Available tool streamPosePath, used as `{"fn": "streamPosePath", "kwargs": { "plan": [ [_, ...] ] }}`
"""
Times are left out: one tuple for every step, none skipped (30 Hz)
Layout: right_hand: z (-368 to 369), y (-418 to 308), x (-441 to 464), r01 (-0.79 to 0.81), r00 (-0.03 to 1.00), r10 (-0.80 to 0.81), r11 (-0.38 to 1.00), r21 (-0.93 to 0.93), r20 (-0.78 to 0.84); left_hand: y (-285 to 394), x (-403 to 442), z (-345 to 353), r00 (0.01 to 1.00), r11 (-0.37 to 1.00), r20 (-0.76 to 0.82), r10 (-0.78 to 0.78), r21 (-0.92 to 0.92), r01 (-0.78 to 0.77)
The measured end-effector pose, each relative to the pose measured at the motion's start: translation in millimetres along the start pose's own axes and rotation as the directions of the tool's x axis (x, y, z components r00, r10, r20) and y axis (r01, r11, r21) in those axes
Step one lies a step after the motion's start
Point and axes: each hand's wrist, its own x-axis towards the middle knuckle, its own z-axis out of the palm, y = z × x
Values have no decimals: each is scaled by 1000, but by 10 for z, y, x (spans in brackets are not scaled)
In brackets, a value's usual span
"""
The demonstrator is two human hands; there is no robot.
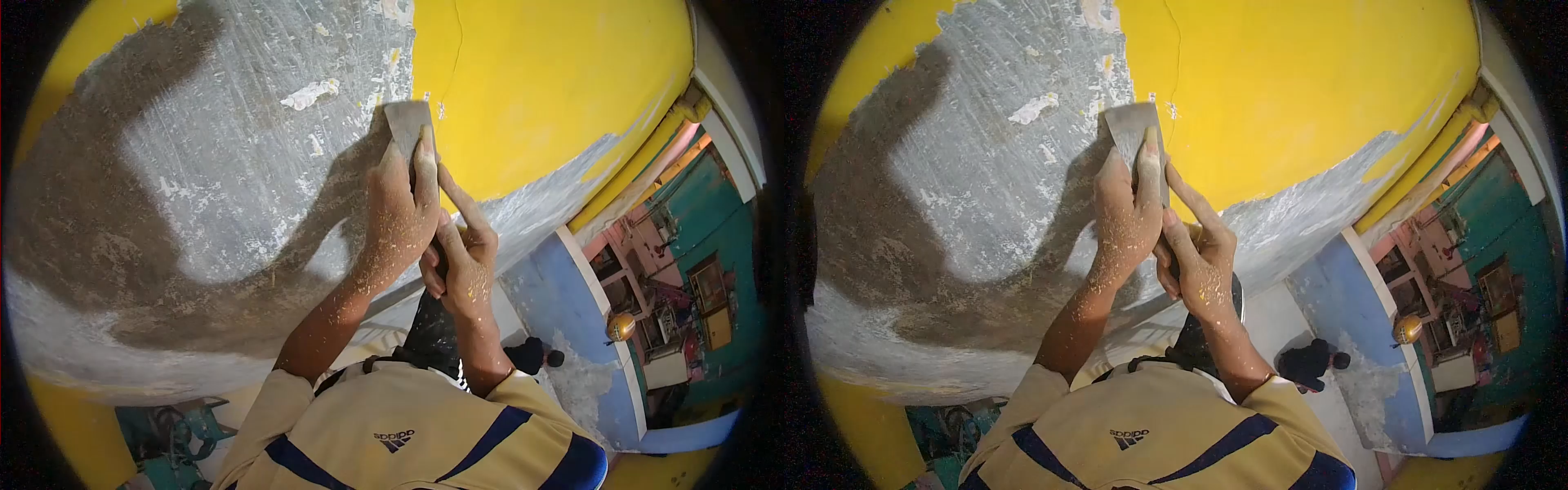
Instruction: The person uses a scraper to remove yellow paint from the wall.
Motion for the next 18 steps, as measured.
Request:
{"fn": "streamPosePath", "kwargs": {
  "plan": [
    [-5, 40, -37, -5, 1000, 5, 1000, -9, -7, -58, -37, 17, 1000, 1000, -23, 21, -2, -21],
    [0, 60, -52, -11, 1000, 11, 1000, -17, -16, -84, -50, 21, 998, 999, -44, 41, -3, -42],
    [13, 53, -39, -4, 1000, 4, 1000, -2, -14, -58, -32, 6, 1000, 1000, -17, -18, -8, 18],
    [26, 36, -18, 2, 1000, -2, 1000, 12, -12, -8, -5, -16, 997, 997, 10, -80, -13, 80],
    [38, 14, -10, 6, 1000, -6, 1000, 24, -10, 45, 21, -35, 989, 990, 36, -142, -17, 143],
    [59, -25, -11, 6, 1000, -6, 999, 35, -11, 101, 56, -48, 987, 988, 51, -152, 14, 151],
    [83, -79, -11, 7, 1000, -6, 999, 44, -11, 162, 95, -56, 985, 986, 64, -161, 44, 158],
    [104, -117, 14, 13, 1000, -12, 999, 52, -6, 196, 140, -61, 984, 985, 73, -163, 73, 158],
    [120, -126, 60, 29, 1000, -29, 998, 48, 4, 201, 187, -57, 989, 989, 51, -137, 60, 134],
    [123, -112, 59, 35, 999, -35, 998, 44, 4, 196, 181, -44, 992, 992, 37, -122, 47, 120],
    [118, -101, 34, 36, 999, -36, 999, 37, 0, 196, 155, -34, 993, 993, 24, -114, 33, 114],
    [127, -119, 21, 38, 999, -37, 998, 53, -10, 228, 164, -35, 989, 990, 45, -138, 31, 137],
    [152, -150, 11, 38, 999, -36, 997, 68, -18, 283, 197, -47, 984, 986, 65, -163, 32, 162],
    [179, -177, 15, 40, 999, -38, 995, 87, -23, 313, 236, -60, 979, 983, 83, -184, 35, 182],
    [193, -201, 21, 47, 999, -45, 994, 95, -28, 312, 257, -50, 987, 989, 63, -150, 29, 148],
    [198, -221, 15, 52, 998, -49, 993, 103, -36, 302, 258, -21, 992, 993, 46, -117, 23, 116],
    [203, -236, 16, 59, 998, -54, 992, 111, -42, 285, 266, 2, 996, 996, 27, -83, 19, 82],
    [203, -243, 12, 68, 997, -63, 991, 117, -45, 257, 271, 16, 997, 995, 19, -68, 69, 67]
  ]
}}
